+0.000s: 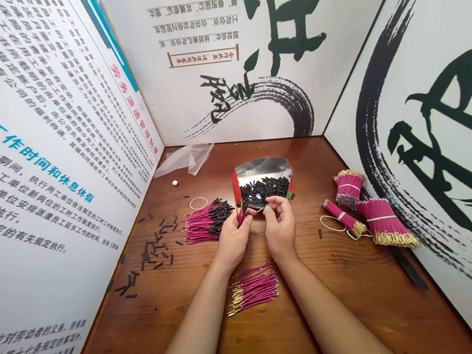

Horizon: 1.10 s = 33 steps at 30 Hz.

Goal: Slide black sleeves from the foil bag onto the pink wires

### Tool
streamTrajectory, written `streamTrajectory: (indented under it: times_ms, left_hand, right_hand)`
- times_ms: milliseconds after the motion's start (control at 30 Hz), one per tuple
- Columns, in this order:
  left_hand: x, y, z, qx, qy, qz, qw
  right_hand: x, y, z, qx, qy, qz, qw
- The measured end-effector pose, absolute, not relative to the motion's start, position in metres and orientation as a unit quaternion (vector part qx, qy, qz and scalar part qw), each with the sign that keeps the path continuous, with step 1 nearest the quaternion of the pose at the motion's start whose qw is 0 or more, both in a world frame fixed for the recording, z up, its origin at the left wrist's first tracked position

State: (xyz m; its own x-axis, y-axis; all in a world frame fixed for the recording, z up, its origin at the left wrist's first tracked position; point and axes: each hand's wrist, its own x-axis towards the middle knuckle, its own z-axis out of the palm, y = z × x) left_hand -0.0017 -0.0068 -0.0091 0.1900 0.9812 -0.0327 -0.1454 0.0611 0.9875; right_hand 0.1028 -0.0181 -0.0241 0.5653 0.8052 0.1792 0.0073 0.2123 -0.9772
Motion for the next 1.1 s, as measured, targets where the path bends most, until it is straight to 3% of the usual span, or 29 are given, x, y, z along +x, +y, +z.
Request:
streamTrajectory:
  times_ms: [1100]
  left_hand:
    - [0.0006,-0.0068,-0.0129,0.474,0.401,0.506,0.599]
  right_hand:
    - [0.0948,-0.0194,-0.0213,-0.544,-0.413,0.301,0.666]
